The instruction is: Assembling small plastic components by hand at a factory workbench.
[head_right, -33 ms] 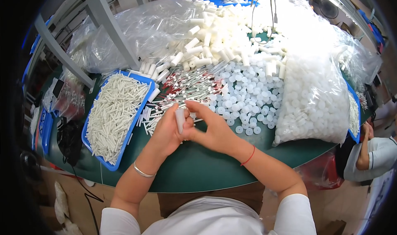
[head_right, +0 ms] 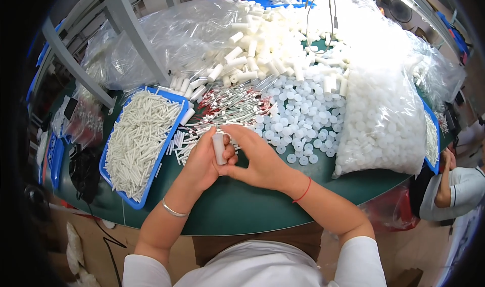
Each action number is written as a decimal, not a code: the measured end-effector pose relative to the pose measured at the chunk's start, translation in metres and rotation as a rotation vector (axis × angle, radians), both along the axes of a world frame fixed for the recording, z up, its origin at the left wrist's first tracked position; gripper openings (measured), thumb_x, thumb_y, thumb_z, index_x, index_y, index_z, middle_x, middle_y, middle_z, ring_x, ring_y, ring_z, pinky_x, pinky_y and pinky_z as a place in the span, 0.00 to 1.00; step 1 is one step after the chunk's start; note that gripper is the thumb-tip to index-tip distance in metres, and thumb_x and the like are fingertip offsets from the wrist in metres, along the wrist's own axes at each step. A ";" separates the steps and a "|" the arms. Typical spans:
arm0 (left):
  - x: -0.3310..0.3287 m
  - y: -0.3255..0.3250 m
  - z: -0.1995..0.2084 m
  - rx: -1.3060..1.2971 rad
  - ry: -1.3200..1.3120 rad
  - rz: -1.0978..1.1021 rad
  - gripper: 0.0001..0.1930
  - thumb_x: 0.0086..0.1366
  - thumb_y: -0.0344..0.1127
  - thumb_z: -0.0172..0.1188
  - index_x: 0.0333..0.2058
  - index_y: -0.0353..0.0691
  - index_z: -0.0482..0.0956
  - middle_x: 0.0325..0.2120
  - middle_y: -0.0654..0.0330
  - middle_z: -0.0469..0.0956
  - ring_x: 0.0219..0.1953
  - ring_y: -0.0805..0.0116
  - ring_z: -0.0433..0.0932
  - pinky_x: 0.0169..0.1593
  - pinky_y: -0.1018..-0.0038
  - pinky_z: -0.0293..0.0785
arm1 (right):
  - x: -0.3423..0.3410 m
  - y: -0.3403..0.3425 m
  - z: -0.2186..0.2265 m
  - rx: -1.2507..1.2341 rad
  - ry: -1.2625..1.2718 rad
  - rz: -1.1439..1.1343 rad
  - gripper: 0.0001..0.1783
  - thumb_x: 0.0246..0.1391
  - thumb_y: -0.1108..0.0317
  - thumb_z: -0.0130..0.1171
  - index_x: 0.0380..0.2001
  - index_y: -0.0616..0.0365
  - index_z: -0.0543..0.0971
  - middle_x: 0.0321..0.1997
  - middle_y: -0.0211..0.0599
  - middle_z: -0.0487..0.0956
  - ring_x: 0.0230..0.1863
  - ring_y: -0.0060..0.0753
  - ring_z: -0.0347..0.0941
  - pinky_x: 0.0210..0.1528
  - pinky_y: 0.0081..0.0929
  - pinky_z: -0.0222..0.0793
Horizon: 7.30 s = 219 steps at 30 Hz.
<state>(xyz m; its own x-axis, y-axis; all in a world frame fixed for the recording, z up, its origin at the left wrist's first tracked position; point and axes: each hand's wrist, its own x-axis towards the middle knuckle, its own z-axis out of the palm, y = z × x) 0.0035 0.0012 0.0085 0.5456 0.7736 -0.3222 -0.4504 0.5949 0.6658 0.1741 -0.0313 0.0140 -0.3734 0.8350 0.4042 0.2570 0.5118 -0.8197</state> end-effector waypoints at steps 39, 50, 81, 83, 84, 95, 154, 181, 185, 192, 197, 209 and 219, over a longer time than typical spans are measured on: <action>0.017 -0.005 -0.041 1.664 1.422 0.181 0.06 0.56 0.28 0.61 0.30 0.36 0.73 0.28 0.54 0.69 0.35 0.54 0.71 0.38 0.62 0.70 | 0.092 -0.177 0.036 -0.261 -0.258 -0.365 0.05 0.48 0.73 0.64 0.30 0.61 0.81 0.32 0.39 0.82 0.33 0.35 0.78 0.36 0.26 0.72; 0.009 -0.014 -0.029 1.535 1.038 0.247 0.11 0.60 0.24 0.57 0.43 0.35 0.75 0.30 0.49 0.74 0.36 0.50 0.75 0.40 0.62 0.72 | 0.028 0.110 -0.017 0.471 -0.749 -0.460 0.06 0.52 0.70 0.55 0.26 0.57 0.80 0.34 0.38 0.78 0.40 0.43 0.73 0.44 0.36 0.69; 0.004 -0.008 -0.022 0.747 0.606 0.259 0.09 0.65 0.32 0.59 0.42 0.37 0.80 0.31 0.66 0.79 0.27 0.81 0.72 0.31 0.83 0.70 | 0.031 0.012 0.013 0.342 -0.407 -0.278 0.05 0.47 0.73 0.64 0.30 0.55 0.80 0.27 0.38 0.76 0.27 0.40 0.74 0.29 0.33 0.70; 0.003 -0.007 -0.022 1.214 0.897 0.329 0.07 0.62 0.29 0.61 0.39 0.37 0.81 0.30 0.62 0.78 0.26 0.76 0.74 0.30 0.80 0.71 | 0.031 0.012 0.012 0.417 -0.482 -0.183 0.09 0.48 0.71 0.64 0.35 0.54 0.79 0.27 0.38 0.76 0.29 0.42 0.73 0.32 0.36 0.70; 0.002 -0.008 -0.021 1.214 0.897 0.325 0.07 0.62 0.29 0.61 0.39 0.37 0.81 0.30 0.62 0.78 0.26 0.76 0.74 0.30 0.80 0.71 | 0.030 0.011 0.010 0.415 -0.481 -0.185 0.09 0.48 0.71 0.64 0.35 0.54 0.79 0.27 0.38 0.76 0.29 0.42 0.73 0.32 0.36 0.70; 0.004 -0.011 -0.013 1.197 0.897 0.150 0.07 0.59 0.28 0.64 0.37 0.35 0.81 0.29 0.58 0.79 0.25 0.71 0.76 0.31 0.76 0.73 | 0.026 0.002 0.007 0.196 -0.371 -0.134 0.21 0.52 0.75 0.58 0.52 0.57 0.73 0.34 0.42 0.79 0.36 0.48 0.76 0.38 0.38 0.72; 0.016 -0.009 -0.003 0.243 0.119 0.159 0.18 0.66 0.30 0.58 0.52 0.29 0.70 0.44 0.54 0.77 0.45 0.66 0.79 0.51 0.74 0.78 | 0.049 0.007 0.021 -0.235 0.209 -0.229 0.07 0.50 0.74 0.65 0.35 0.60 0.82 0.33 0.27 0.81 0.35 0.15 0.74 0.36 0.14 0.68; 0.029 -0.012 -0.003 0.564 0.415 0.304 0.12 0.60 0.27 0.64 0.41 0.28 0.79 0.36 0.54 0.82 0.35 0.70 0.81 0.43 0.79 0.79 | 0.029 0.008 -0.003 -0.702 0.640 -0.205 0.10 0.51 0.71 0.66 0.35 0.67 0.81 0.33 0.36 0.81 0.34 0.21 0.73 0.40 0.19 0.68; 0.040 0.013 0.008 0.661 0.501 0.171 0.12 0.61 0.28 0.64 0.42 0.30 0.79 0.35 0.56 0.82 0.34 0.72 0.81 0.41 0.79 0.77 | 0.043 0.014 -0.005 -0.696 0.706 -0.254 0.11 0.52 0.70 0.66 0.36 0.66 0.81 0.33 0.35 0.81 0.36 0.21 0.73 0.42 0.20 0.68; 0.069 0.119 0.013 1.596 1.219 0.430 0.12 0.60 0.33 0.60 0.41 0.36 0.80 0.40 0.54 0.79 0.43 0.58 0.77 0.47 0.66 0.72 | 0.061 0.021 0.015 -0.516 0.797 -0.429 0.08 0.57 0.71 0.58 0.38 0.63 0.77 0.42 0.42 0.81 0.44 0.33 0.78 0.48 0.29 0.72; 0.080 0.163 0.008 1.717 1.616 0.088 0.12 0.55 0.32 0.63 0.39 0.36 0.80 0.37 0.54 0.76 0.45 0.52 0.73 0.48 0.62 0.70 | 0.061 0.022 0.017 -0.480 0.798 -0.455 0.09 0.58 0.68 0.58 0.38 0.63 0.76 0.42 0.43 0.80 0.43 0.34 0.78 0.47 0.29 0.73; 0.043 0.049 0.019 1.102 0.843 0.154 0.13 0.57 0.28 0.66 0.40 0.33 0.78 0.32 0.62 0.78 0.29 0.79 0.74 0.31 0.81 0.72 | 0.050 0.017 0.005 -0.073 0.343 -0.503 0.07 0.58 0.73 0.58 0.38 0.63 0.80 0.31 0.31 0.78 0.31 0.18 0.70 0.34 0.17 0.67; 0.016 0.005 0.017 0.446 0.366 0.007 0.13 0.58 0.29 0.66 0.41 0.31 0.76 0.32 0.60 0.78 0.30 0.78 0.75 0.30 0.83 0.74 | 0.034 0.008 0.003 0.071 0.158 -0.283 0.09 0.53 0.77 0.61 0.39 0.62 0.80 0.36 0.35 0.79 0.35 0.24 0.74 0.37 0.20 0.69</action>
